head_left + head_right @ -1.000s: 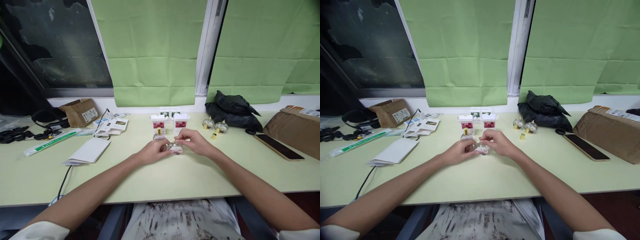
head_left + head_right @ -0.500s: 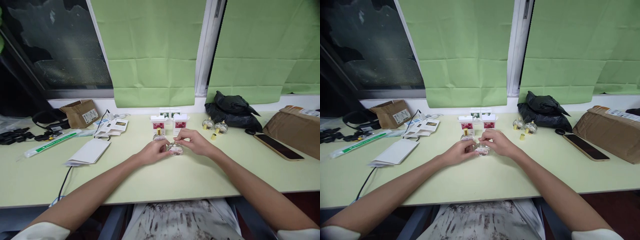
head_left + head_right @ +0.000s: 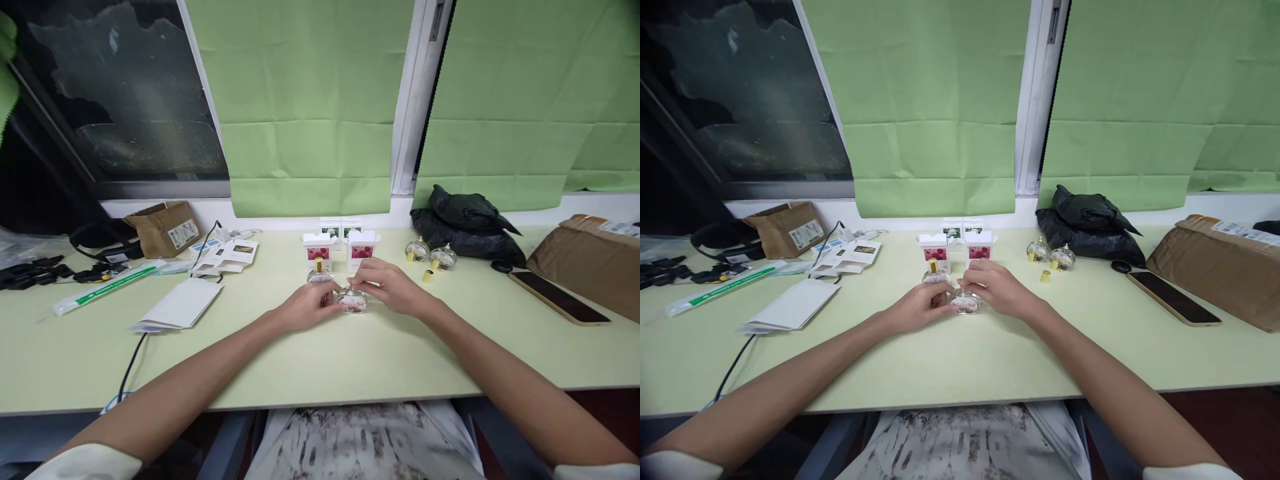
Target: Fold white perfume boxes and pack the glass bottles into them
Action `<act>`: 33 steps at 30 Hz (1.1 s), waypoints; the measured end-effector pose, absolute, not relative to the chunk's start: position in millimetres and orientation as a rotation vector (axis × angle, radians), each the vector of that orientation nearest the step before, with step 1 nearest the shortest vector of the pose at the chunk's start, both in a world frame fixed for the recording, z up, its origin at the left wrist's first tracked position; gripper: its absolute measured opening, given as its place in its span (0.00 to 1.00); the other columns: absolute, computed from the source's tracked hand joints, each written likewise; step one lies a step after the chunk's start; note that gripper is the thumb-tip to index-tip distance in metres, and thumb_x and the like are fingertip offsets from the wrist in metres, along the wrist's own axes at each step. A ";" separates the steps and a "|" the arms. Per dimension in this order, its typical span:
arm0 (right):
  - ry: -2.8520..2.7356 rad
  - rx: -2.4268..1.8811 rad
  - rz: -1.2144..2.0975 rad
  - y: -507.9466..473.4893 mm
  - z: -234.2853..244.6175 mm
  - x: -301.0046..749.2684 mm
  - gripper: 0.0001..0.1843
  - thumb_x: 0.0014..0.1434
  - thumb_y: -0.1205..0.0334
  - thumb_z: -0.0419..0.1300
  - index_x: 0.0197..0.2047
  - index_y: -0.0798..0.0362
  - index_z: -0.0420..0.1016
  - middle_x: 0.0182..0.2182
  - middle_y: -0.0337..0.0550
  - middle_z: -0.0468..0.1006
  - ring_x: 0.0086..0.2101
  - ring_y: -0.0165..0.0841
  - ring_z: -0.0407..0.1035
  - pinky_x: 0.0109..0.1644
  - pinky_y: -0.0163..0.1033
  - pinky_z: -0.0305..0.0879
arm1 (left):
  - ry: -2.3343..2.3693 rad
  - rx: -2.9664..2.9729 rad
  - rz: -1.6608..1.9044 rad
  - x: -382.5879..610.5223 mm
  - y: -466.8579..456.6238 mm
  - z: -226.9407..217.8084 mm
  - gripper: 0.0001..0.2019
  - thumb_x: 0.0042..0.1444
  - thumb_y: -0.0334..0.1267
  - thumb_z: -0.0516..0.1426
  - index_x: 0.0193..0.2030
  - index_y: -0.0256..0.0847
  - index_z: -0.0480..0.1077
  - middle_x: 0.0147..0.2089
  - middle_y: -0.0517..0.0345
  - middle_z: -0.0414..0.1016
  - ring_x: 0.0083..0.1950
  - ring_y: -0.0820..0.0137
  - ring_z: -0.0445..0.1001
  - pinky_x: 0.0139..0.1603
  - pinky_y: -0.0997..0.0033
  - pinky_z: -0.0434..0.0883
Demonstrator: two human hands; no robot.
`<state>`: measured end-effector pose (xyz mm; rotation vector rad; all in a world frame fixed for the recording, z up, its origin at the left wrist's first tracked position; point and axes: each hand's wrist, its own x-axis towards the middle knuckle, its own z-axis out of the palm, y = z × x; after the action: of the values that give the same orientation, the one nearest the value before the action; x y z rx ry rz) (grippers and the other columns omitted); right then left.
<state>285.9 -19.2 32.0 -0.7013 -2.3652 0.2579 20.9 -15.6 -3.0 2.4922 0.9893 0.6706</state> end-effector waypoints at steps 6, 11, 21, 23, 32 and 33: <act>-2.177 -0.749 0.544 -16.0 27.4 282.7 0.11 0.70 0.56 0.63 0.39 0.50 0.82 0.37 0.44 0.81 0.39 0.37 0.74 0.44 0.41 0.68 | 0.985 2.497 0.667 20.9 -15.6 -3.1 0.22 0.69 0.59 0.56 0.53 0.42 0.75 0.34 0.58 0.73 0.34 0.67 0.69 0.34 0.69 0.62; -2.097 -0.720 0.614 -14.2 18.3 283.6 0.11 0.69 0.54 0.64 0.38 0.50 0.83 0.37 0.45 0.82 0.40 0.38 0.75 0.46 0.44 0.69 | 0.992 2.500 0.675 21.9 -16.1 -1.9 0.22 0.68 0.60 0.56 0.51 0.42 0.75 0.34 0.58 0.73 0.35 0.66 0.70 0.34 0.69 0.62; -2.213 -0.744 0.547 -16.3 32.9 281.3 0.11 0.70 0.56 0.62 0.38 0.49 0.83 0.36 0.44 0.81 0.40 0.38 0.73 0.45 0.43 0.68 | 0.968 2.495 0.681 21.6 -15.2 -2.8 0.22 0.68 0.60 0.57 0.52 0.42 0.75 0.33 0.58 0.72 0.34 0.66 0.69 0.34 0.68 0.62; -2.179 -0.758 0.628 -15.8 32.4 281.2 0.11 0.69 0.55 0.63 0.37 0.51 0.82 0.37 0.44 0.81 0.39 0.37 0.73 0.44 0.42 0.69 | 0.974 2.502 0.672 21.6 -15.4 -2.4 0.22 0.68 0.60 0.56 0.52 0.43 0.75 0.33 0.58 0.73 0.34 0.66 0.69 0.34 0.68 0.62; -1.981 -0.758 0.786 -10.6 13.1 277.8 0.14 0.63 0.50 0.68 0.36 0.51 0.75 0.36 0.40 0.78 0.39 0.36 0.74 0.46 0.43 0.72 | 0.984 2.499 0.668 20.6 -14.4 -4.5 0.22 0.68 0.59 0.57 0.53 0.43 0.75 0.34 0.57 0.73 0.35 0.66 0.70 0.34 0.68 0.63; -1.979 -0.754 0.781 -10.7 12.9 277.8 0.14 0.63 0.50 0.69 0.36 0.51 0.75 0.36 0.40 0.78 0.39 0.36 0.73 0.46 0.42 0.72 | 0.983 2.500 0.665 20.4 -14.2 -4.6 0.22 0.69 0.59 0.57 0.54 0.43 0.75 0.34 0.57 0.73 0.35 0.66 0.70 0.34 0.68 0.63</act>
<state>277.8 -10.7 12.9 -0.7538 -1.9789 0.7812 20.4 -14.2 -4.6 2.5002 0.9834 0.6651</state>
